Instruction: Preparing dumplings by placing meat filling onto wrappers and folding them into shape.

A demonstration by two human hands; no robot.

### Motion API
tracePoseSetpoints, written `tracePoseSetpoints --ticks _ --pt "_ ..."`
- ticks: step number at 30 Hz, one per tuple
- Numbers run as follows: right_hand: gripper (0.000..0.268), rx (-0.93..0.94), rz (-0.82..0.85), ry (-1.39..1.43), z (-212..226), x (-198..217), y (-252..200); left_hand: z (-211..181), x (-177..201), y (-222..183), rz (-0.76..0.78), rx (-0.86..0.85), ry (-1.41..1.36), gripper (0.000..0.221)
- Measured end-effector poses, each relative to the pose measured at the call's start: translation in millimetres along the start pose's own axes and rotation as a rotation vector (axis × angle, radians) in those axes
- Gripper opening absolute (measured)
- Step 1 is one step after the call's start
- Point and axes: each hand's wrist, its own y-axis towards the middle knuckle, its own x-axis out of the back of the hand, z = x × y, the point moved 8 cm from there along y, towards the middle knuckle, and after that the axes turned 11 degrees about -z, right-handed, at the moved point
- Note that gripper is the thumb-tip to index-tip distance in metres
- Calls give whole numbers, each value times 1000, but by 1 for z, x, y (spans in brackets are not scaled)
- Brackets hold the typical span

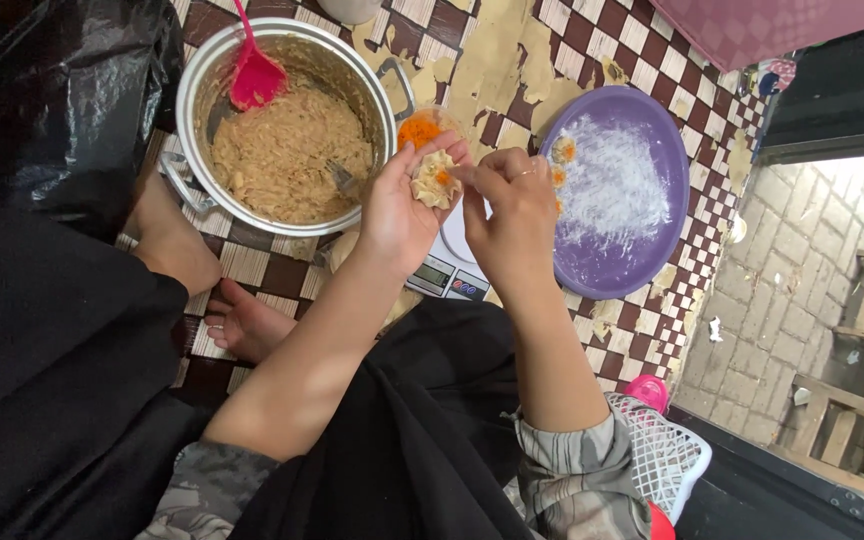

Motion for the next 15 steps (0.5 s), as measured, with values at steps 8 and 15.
tracePoseSetpoints --ticks 8,15 --pt "29 269 -74 -109 25 8 -5 0 -7 -10 -24 62 -62 55" --pt "29 292 -99 -107 25 7 -8 1 -10 -11 -6 82 -73 56"
